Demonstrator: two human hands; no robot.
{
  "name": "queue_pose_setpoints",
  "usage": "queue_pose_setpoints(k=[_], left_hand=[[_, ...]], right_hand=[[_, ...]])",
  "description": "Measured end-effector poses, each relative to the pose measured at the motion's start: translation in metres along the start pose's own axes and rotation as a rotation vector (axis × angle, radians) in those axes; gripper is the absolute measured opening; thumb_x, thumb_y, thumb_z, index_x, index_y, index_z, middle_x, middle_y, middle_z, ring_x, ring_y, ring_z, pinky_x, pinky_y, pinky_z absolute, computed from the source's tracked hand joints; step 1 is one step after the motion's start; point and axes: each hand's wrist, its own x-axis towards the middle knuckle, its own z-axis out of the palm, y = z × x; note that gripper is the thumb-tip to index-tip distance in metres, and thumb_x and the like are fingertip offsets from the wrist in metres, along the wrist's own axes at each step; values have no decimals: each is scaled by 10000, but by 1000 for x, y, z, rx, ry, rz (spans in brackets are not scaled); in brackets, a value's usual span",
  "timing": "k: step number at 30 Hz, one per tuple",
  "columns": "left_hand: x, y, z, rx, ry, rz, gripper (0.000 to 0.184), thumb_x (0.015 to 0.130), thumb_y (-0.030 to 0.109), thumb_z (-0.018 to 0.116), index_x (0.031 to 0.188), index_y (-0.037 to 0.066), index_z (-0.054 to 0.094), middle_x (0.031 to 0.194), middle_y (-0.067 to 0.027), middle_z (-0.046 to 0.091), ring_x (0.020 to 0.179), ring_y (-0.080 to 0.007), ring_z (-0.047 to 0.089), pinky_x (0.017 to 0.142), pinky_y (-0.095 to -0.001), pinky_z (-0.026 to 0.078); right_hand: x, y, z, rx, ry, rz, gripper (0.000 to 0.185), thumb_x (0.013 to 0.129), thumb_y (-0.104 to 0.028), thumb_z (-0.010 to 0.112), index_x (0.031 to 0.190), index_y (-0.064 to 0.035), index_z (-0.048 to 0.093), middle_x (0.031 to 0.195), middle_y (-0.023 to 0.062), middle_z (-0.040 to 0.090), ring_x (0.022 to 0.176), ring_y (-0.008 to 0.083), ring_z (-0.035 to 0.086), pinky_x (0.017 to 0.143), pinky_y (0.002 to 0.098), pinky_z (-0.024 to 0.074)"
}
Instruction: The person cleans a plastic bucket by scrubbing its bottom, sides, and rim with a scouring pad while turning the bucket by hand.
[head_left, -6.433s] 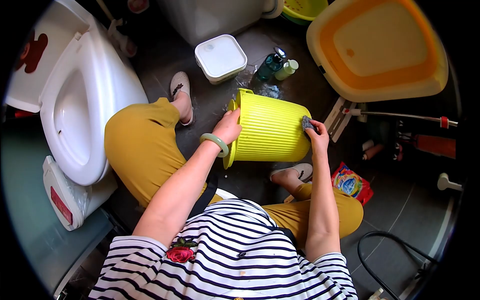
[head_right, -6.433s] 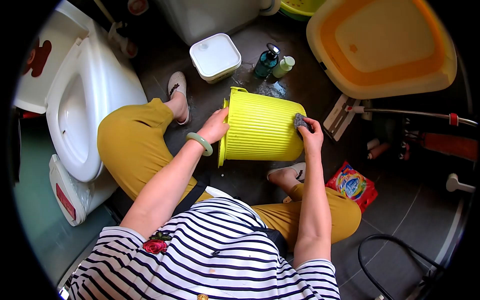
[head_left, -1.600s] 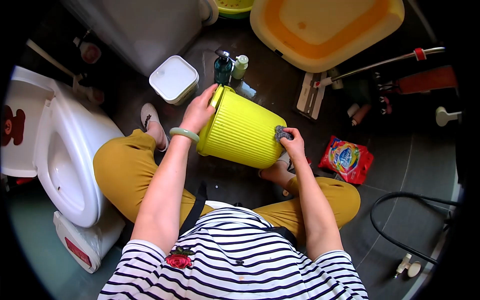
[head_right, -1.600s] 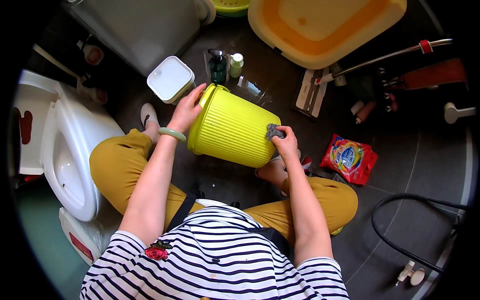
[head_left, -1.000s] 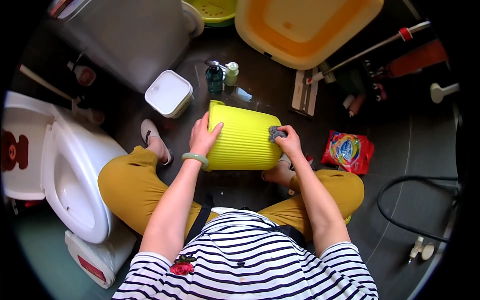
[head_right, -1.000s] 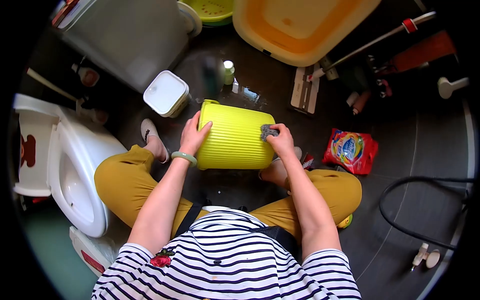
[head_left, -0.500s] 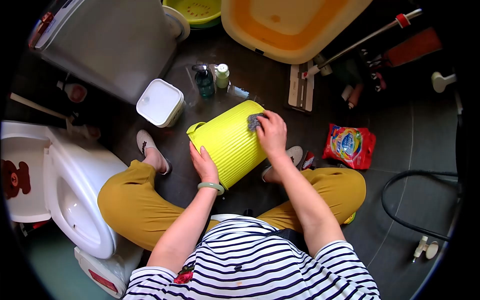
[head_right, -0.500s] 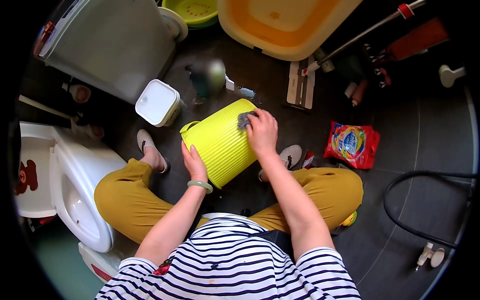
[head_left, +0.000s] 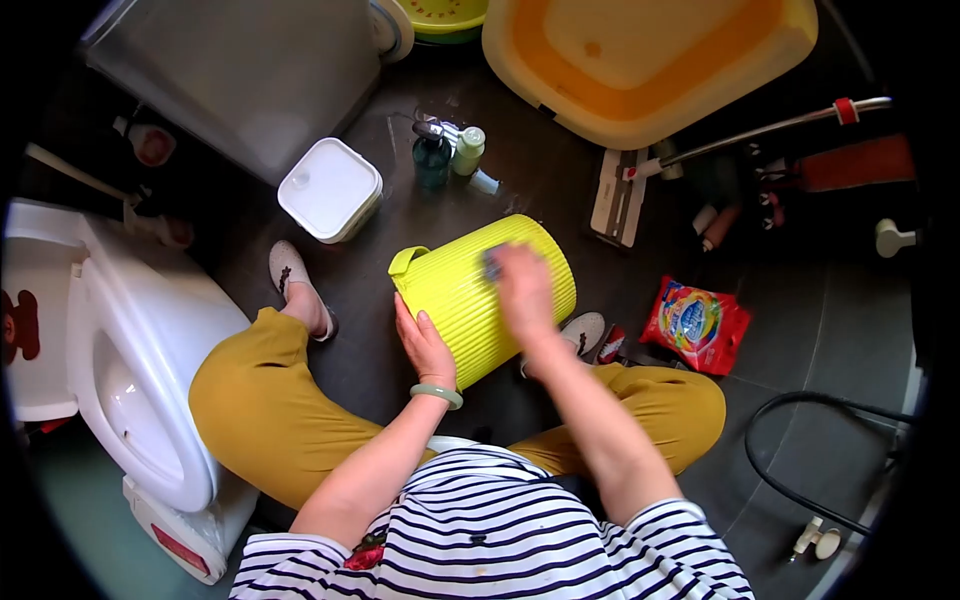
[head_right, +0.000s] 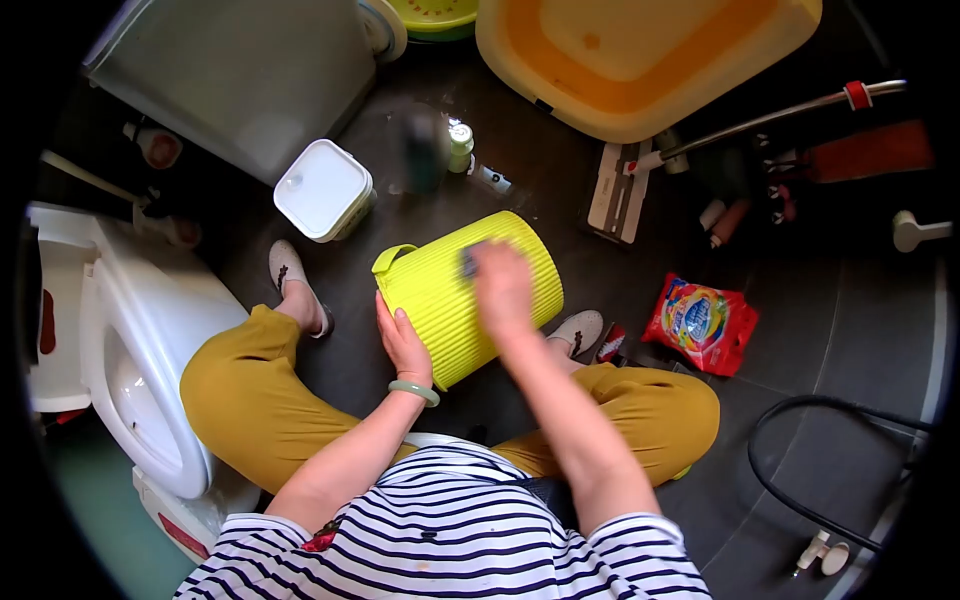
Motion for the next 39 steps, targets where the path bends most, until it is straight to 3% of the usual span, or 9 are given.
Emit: queue_pose_setpoints(k=[4,12,13,16,25,26,29,32,39], left_hand=[[3,-8,-1,-63,-3,24,490,945,194,385,1383,7,270,1339,-234,374,1223,-367,371,1036,-400,283],[2,0,6,-54,16,48,485,950,215,371,1381,13,284,1339,-230,378,1231,-362,363,1039,-408,270],[2,-1,7,-48,17,58,486,950,219,374,1381,14,286,1339,-229,379,1231,-362,364,1038,-408,271],[8,-11,0,36,-109,50,485,951,230,393,1375,15,299,1356,-218,373,1240,-348,370,1041,-393,276],[0,5,6,-15,-25,49,473,943,166,371,1377,3,279,1347,-238,360,1229,-369,362,1035,-404,285],[-1,4,6,-13,-36,44,474,942,167,375,1378,6,280,1347,-236,360,1229,-367,363,1035,-402,286],[-1,-13,8,49,-54,91,476,951,203,375,1380,17,289,1356,-210,369,1242,-340,366,1042,-382,275],[3,-19,8,61,-43,120,472,954,201,374,1380,17,289,1360,-208,367,1244,-340,365,1044,-381,271],[4,7,10,-76,-5,17,456,953,174,371,1372,10,299,1352,-229,364,1236,-360,360,1035,-403,281]], right_hand=[[-19,-77,24,128,-134,-179,286,775,-80,538,1051,-56,609,1167,108,579,1116,305,510,945,454,386],[13,41,18,-325,288,-84,209,839,-99,451,965,-5,589,998,158,590,936,328,544,802,450,411],[12,-8,4,-81,-84,160,256,779,-40,487,1015,-17,584,1041,175,592,978,328,557,870,412,421],[-21,-86,36,85,64,-207,222,769,-62,537,979,-41,607,994,152,610,977,309,566,869,406,430],[38,45,3,-341,61,7,179,812,-106,480,874,-13,619,920,171,610,873,337,573,812,432,451],[28,14,9,-8,-86,278,167,789,-46,486,876,6,618,893,186,611,857,346,577,761,428,465],[0,-72,48,79,-65,-224,227,770,-85,535,962,-16,634,973,139,630,958,327,576,860,405,449],[25,-61,25,151,-392,-136,235,775,-108,535,972,-43,644,1049,124,627,1029,322,557,909,402,434],[11,62,-7,-247,95,101,292,773,-43,520,1052,-17,602,1175,169,565,1134,349,496,959,414,405]])
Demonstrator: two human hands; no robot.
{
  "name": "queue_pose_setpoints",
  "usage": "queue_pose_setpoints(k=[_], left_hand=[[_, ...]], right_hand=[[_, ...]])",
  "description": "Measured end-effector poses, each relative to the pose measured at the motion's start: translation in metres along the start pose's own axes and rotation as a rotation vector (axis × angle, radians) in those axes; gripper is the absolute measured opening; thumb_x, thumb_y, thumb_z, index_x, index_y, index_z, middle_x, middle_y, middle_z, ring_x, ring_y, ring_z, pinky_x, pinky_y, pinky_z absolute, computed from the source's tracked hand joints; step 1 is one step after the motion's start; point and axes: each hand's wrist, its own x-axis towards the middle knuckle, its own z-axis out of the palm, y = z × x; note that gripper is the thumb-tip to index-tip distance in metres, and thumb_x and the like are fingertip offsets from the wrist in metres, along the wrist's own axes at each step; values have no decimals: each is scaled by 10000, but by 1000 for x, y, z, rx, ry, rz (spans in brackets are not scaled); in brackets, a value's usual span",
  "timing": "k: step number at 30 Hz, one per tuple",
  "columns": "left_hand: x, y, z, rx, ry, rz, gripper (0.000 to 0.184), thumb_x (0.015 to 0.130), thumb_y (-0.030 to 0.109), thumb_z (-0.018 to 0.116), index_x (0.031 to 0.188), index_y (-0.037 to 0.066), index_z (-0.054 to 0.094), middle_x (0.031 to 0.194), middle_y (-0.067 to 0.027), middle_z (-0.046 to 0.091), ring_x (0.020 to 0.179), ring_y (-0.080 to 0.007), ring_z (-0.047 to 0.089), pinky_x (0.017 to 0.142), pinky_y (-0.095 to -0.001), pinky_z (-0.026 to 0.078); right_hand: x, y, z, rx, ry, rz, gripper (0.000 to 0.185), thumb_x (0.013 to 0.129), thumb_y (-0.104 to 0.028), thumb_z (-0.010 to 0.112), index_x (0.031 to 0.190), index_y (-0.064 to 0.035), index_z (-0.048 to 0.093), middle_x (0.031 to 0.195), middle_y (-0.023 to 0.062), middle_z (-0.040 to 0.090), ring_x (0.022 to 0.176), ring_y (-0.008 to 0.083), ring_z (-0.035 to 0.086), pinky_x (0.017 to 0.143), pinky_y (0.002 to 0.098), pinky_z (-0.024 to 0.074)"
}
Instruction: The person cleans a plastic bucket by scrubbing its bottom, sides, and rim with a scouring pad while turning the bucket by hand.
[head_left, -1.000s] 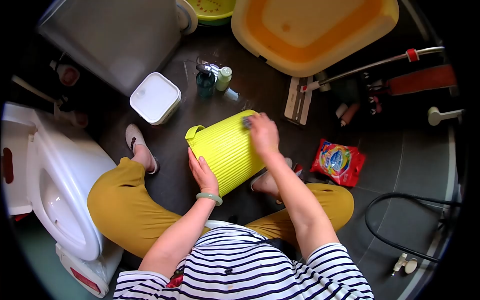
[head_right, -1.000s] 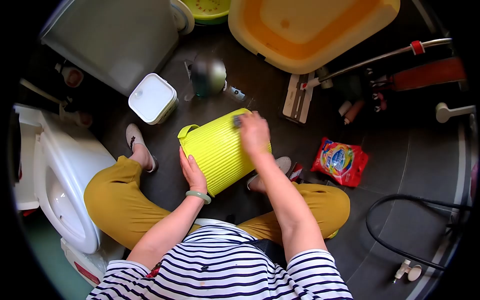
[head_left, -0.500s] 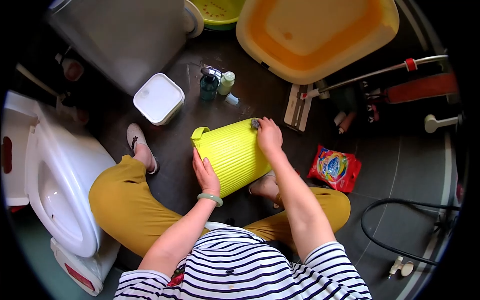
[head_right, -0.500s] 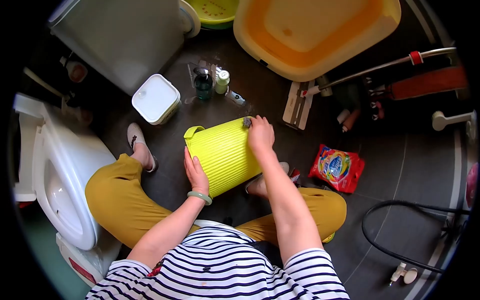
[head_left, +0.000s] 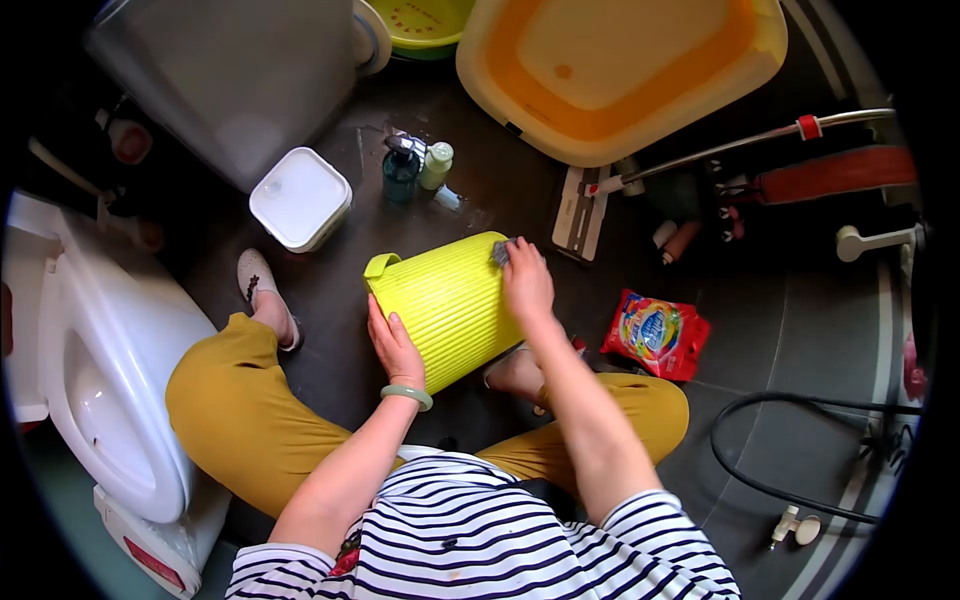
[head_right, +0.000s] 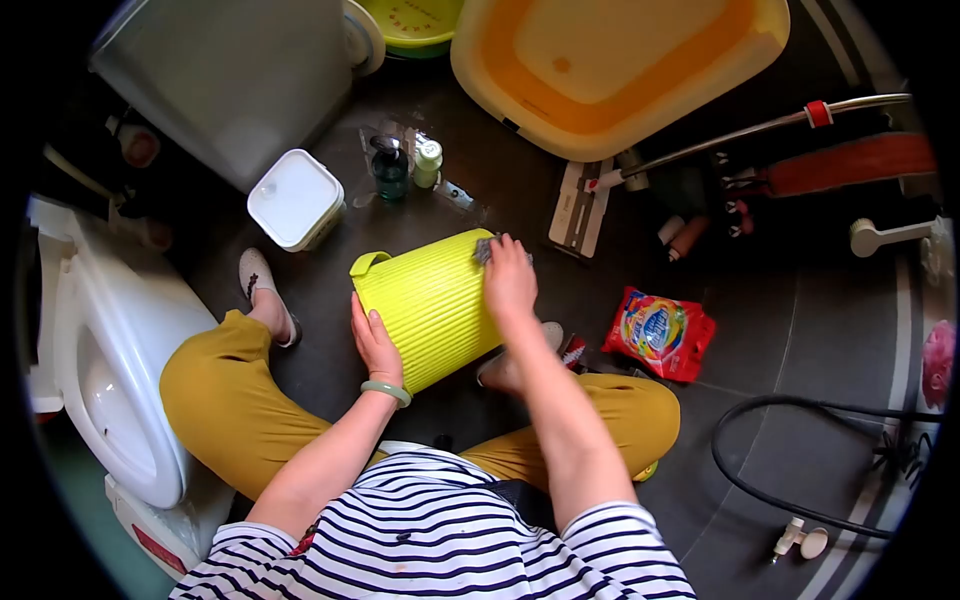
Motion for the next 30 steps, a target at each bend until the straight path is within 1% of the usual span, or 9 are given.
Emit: queue_pose_setpoints(k=[5,7,10,13,19,21,23,26,30], left_hand=[[4,-6,-2,34,-26,44,481,945,187,414,1381,24,292,1373,-215,351,1246,-345,362,1043,-393,281],[4,2,-3,23,-37,3,522,929,190,461,1389,29,275,1372,-214,352,1252,-343,357,1044,-390,282],[5,12,-5,18,-61,-61,560,915,202,499,1395,36,265,1369,-213,356,1255,-342,355,1044,-385,284],[10,7,-5,1,-62,-57,543,921,214,483,1392,37,277,1363,-214,362,1252,-345,358,1040,-385,287],[10,-2,-6,30,-59,-3,518,930,219,457,1383,32,294,1344,-219,381,1234,-353,375,1033,-391,291],[9,-2,-5,17,-53,11,517,929,217,458,1382,30,295,1339,-220,386,1229,-355,380,1031,-392,293],[11,-4,-5,35,-39,24,514,928,214,459,1380,29,300,1331,-222,393,1221,-358,387,1025,-394,300],[12,-5,-2,10,-29,27,512,926,213,461,1379,30,305,1320,-222,402,1214,-362,393,1019,-396,308],[10,5,-4,21,-45,-22,517,923,208,464,1383,36,302,1319,-214,406,1215,-357,396,1020,-392,310]], right_hand=[[-72,-89,-36,283,-134,-217,458,706,54,555,1157,-22,548,1242,176,523,1170,356,482,965,420,407],[-61,-64,-25,228,-37,-283,431,714,40,556,1140,-29,558,1209,164,547,1133,356,509,947,410,422],[-21,0,-17,69,147,-39,270,768,-36,561,1031,-35,623,1091,141,588,1000,327,545,866,399,456],[-20,1,-12,66,51,183,284,775,-113,616,1058,-104,637,1114,100,570,1001,305,535,879,389,447],[-49,-4,-30,28,64,35,234,749,-94,617,982,-93,631,1071,92,561,1010,299,515,851,409,439],[-42,33,-10,-37,195,171,201,770,-120,599,966,-79,614,1053,110,571,1001,313,523,842,412,440],[-31,64,2,43,-73,460,214,829,-197,553,962,-34,589,992,173,587,908,356,560,803,422,449],[-30,61,-1,215,-43,513,211,830,-188,558,951,-17,579,953,173,585,874,357,566,786,416,450],[-43,51,-21,232,229,455,188,791,-121,576,949,-23,548,1027,163,562,970,355,532,839,414,433]])
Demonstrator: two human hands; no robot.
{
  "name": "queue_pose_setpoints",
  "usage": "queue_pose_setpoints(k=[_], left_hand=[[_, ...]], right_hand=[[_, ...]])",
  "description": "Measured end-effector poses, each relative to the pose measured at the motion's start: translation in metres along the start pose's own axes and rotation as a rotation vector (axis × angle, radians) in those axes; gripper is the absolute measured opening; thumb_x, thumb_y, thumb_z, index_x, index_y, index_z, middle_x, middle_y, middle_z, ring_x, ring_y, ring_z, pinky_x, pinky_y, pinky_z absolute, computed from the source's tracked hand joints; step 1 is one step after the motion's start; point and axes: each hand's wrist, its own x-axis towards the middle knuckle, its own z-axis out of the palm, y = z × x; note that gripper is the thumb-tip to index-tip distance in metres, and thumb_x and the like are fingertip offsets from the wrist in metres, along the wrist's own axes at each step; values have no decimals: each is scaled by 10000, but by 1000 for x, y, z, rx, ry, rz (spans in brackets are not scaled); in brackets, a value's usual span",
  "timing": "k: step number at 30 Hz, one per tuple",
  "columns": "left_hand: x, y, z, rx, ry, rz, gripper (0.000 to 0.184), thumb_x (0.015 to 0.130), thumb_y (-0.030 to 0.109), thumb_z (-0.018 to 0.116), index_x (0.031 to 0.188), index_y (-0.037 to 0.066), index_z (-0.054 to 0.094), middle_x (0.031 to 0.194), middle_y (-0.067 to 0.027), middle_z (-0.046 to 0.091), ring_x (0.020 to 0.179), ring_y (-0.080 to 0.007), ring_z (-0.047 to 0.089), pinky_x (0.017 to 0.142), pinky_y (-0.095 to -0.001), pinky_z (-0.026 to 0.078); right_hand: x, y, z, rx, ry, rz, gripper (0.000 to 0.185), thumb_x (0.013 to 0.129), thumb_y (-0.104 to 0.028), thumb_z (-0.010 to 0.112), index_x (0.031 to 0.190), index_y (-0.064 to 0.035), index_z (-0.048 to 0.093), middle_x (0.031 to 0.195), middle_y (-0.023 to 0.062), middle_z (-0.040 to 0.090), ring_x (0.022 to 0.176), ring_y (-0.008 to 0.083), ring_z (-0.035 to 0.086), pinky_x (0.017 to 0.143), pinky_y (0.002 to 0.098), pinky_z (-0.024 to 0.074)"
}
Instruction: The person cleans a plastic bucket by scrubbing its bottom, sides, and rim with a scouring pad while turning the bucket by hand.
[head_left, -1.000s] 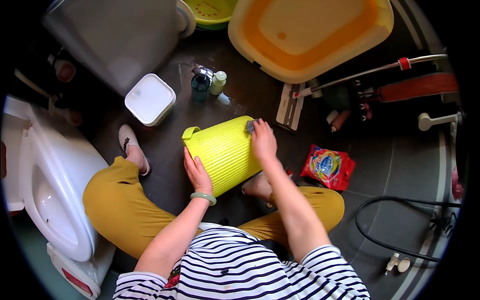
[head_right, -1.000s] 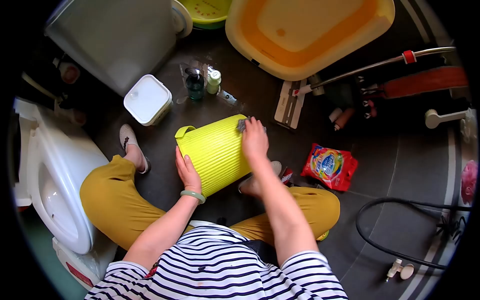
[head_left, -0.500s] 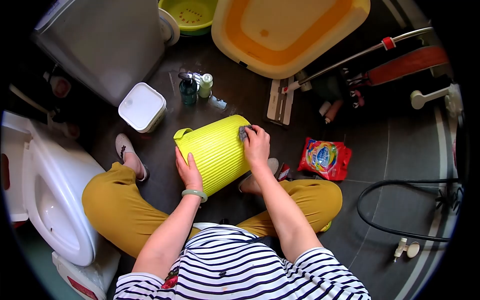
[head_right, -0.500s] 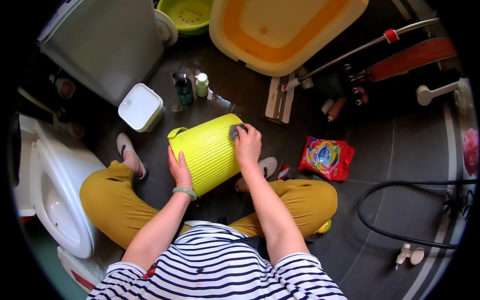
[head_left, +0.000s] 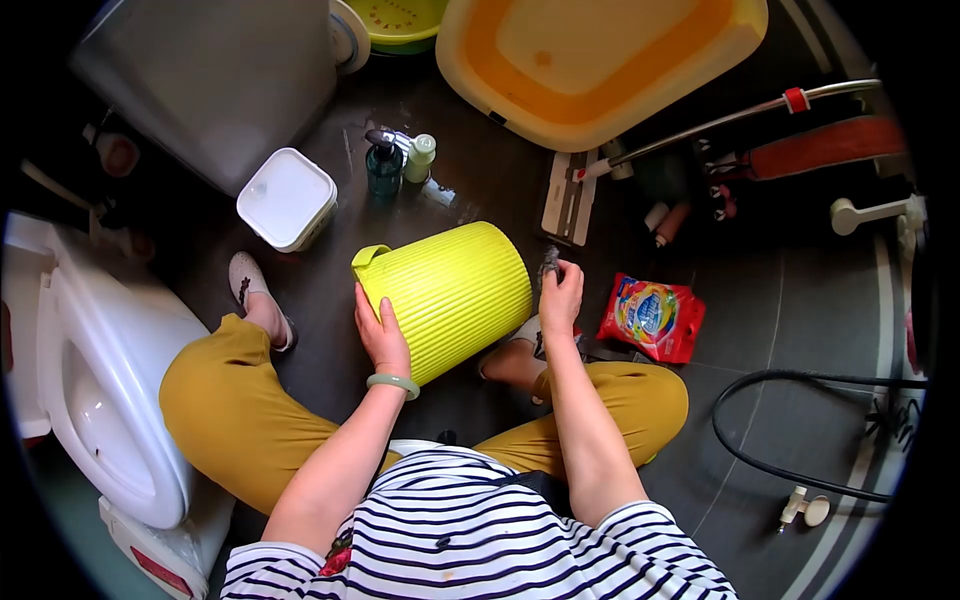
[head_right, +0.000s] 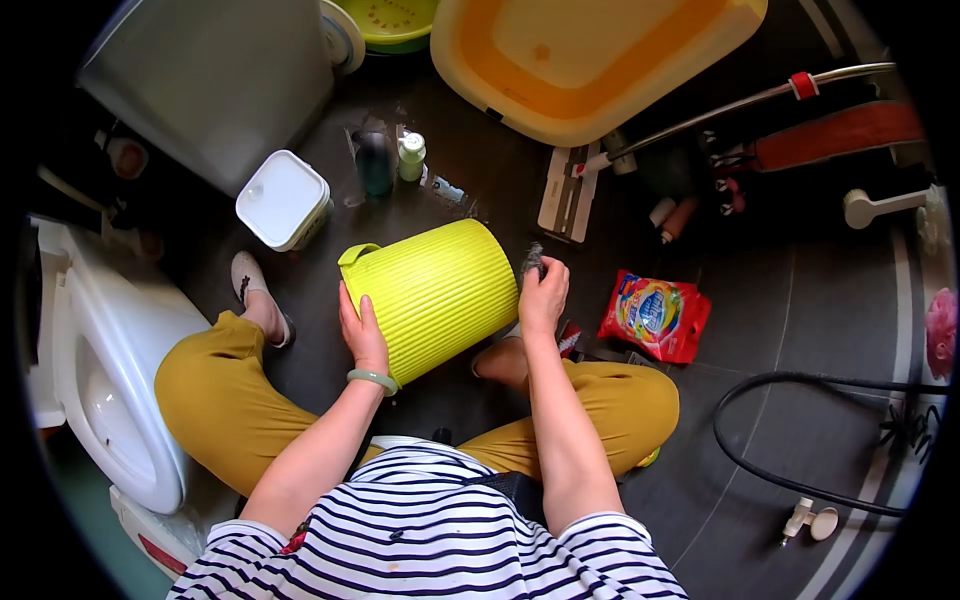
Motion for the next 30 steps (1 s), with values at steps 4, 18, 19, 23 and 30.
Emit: queue_pose_setpoints(k=[4,18,19,23,30], left_hand=[[-2,-5,1,19,13,27,519,922,212,466,1383,37,304,1331,-218,397,1216,-355,398,1022,-390,308],[5,-8,4,-1,12,26,531,920,240,468,1378,32,298,1321,-219,403,1204,-366,400,1016,-402,312],[5,-6,4,-1,11,34,534,920,241,469,1380,34,295,1321,-219,403,1204,-367,401,1016,-400,312],[10,-13,4,16,13,2,522,917,236,474,1369,29,315,1325,-217,405,1212,-366,398,1024,-396,310],[13,-8,6,-39,25,-7,511,919,227,468,1362,18,322,1327,-220,407,1220,-365,394,1026,-394,305]], right_hand=[[-39,-24,9,-124,-121,-266,205,793,-86,554,984,-25,510,1078,165,551,995,356,528,846,433,428],[-24,-8,15,11,-9,-41,206,782,-98,592,961,-11,541,872,171,606,838,332,590,769,388,457],[-35,-6,23,-113,62,-178,205,782,-90,591,967,-17,541,860,171,606,832,332,594,761,379,459],[-8,-1,27,22,-60,274,217,776,-88,577,979,-28,529,872,185,605,854,365,586,788,393,458],[-9,11,17,194,8,278,177,774,-95,592,923,-6,555,873,185,599,837,326,587,772,375,457]])
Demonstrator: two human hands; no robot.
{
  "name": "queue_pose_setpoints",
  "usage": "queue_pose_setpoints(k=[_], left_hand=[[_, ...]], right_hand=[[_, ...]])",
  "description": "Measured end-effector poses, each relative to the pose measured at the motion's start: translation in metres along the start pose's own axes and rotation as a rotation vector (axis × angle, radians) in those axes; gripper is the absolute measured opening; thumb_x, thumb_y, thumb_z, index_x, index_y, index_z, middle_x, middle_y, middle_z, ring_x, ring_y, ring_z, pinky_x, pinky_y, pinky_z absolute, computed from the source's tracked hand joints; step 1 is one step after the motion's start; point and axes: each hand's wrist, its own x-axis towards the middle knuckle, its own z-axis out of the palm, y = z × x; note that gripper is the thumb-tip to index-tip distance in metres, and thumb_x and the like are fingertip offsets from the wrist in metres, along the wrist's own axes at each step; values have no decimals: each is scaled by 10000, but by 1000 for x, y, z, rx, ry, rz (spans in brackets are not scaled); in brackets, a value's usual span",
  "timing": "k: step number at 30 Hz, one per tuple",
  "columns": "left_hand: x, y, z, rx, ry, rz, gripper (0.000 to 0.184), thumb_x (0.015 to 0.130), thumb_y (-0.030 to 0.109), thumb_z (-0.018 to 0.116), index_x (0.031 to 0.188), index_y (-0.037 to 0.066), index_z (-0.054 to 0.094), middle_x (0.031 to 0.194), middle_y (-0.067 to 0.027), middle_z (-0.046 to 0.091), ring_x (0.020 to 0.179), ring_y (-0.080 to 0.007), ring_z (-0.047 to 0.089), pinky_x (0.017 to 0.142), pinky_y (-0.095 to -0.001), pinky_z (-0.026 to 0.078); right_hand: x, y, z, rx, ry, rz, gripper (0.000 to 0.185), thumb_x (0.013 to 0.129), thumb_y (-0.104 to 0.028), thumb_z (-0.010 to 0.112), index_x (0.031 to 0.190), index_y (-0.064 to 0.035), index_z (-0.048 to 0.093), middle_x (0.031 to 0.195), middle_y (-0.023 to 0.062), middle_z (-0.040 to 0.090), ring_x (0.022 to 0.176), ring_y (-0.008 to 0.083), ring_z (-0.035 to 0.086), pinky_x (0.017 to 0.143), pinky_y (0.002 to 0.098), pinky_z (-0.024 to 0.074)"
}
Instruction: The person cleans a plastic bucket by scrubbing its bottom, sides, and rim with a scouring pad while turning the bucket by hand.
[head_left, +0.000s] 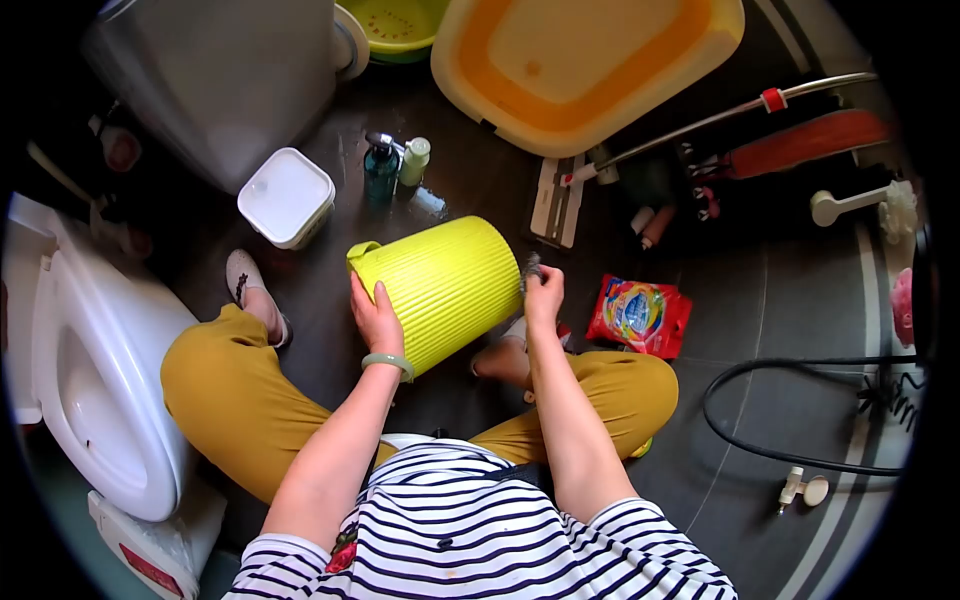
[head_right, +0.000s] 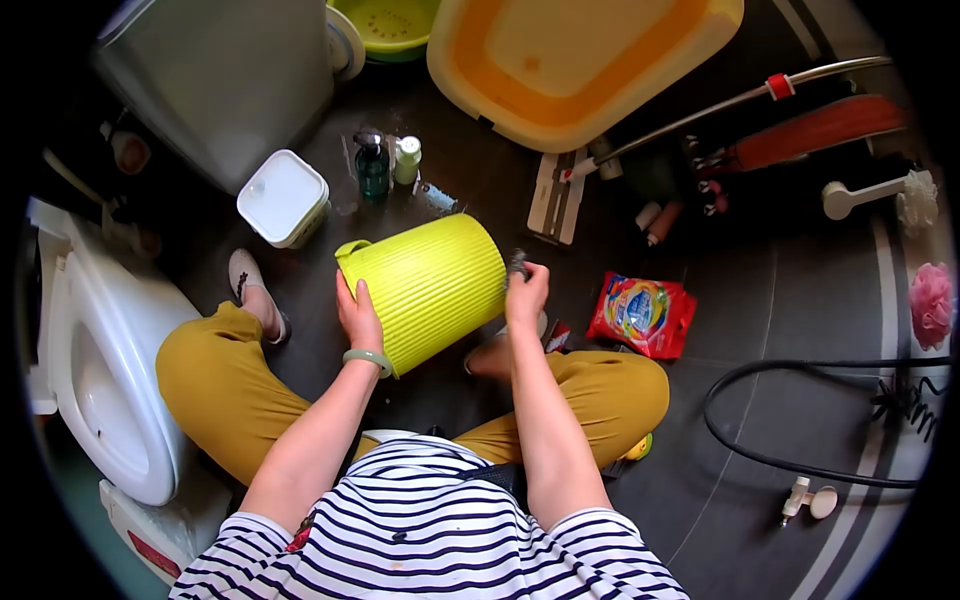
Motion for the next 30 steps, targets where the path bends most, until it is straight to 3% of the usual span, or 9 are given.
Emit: queue_pose_setpoints(k=[3,6,7,9,11,17,21,27,30], left_hand=[[-1,3,-1,10,-11,18,514,920,230,464,1366,20,318,1331,-222,405,1218,-365,397,1015,-397,309],[1,3,-2,35,-14,17,513,919,230,464,1364,18,319,1331,-224,406,1215,-365,399,1019,-397,308],[4,3,0,35,-3,-2,514,919,229,465,1364,16,319,1331,-224,406,1216,-365,399,1021,-397,307],[5,5,6,13,11,-18,515,919,228,467,1363,14,319,1331,-224,406,1216,-366,398,1024,-397,307],[2,2,3,22,6,-18,511,921,226,463,1360,8,318,1333,-225,403,1219,-368,393,1026,-398,307],[-7,4,-1,50,-9,24,526,927,233,453,1373,10,285,1340,-228,393,1224,-369,384,1026,-395,304],[-11,2,-1,74,-18,22,537,929,232,446,1385,14,266,1362,-229,367,1236,-370,372,1030,-393,300],[-27,-6,0,88,30,50,536,927,196,451,1386,5,253,1366,-242,353,1240,-377,362,1037,-398,293],[-29,-2,-1,85,26,59,537,924,184,455,1385,0,250,1362,-247,354,1235,-378,366,1037,-398,292]], right_hand=[[-30,1,13,-212,54,-309,218,788,-113,571,979,-22,518,908,205,586,875,379,566,796,407,441],[-2,-5,16,-88,-61,19,193,814,-148,554,956,-25,510,909,200,591,876,374,569,778,409,443],[14,1,21,-46,-82,12,197,781,-106,608,942,-9,548,854,139,602,812,247,576,744,342,449],[31,2,19,-36,-151,173,182,791,-117,625,931,-12,572,851,111,607,814,200,569,738,322,449],[32,-1,11,126,-45,267,217,752,-127,655,922,-19,573,920,151,613,861,242,597,761,344,461],[-19,-5,15,-228,-13,-283,225,782,-112,553,986,-22,529,932,189,589,904,368,565,819,415,435],[5,-17,13,-66,-86,92,212,760,-92,560,956,-18,530,925,176,583,906,348,564,804,402,439],[-15,-25,9,-314,-106,-533,187,771,-101,578,954,-82,544,1033,116,541,975,342,518,847,431,423],[16,-24,7,-260,-198,-167,179,770,-106,582,943,-83,542,1028,132,540,979,347,521,821,428,436]])
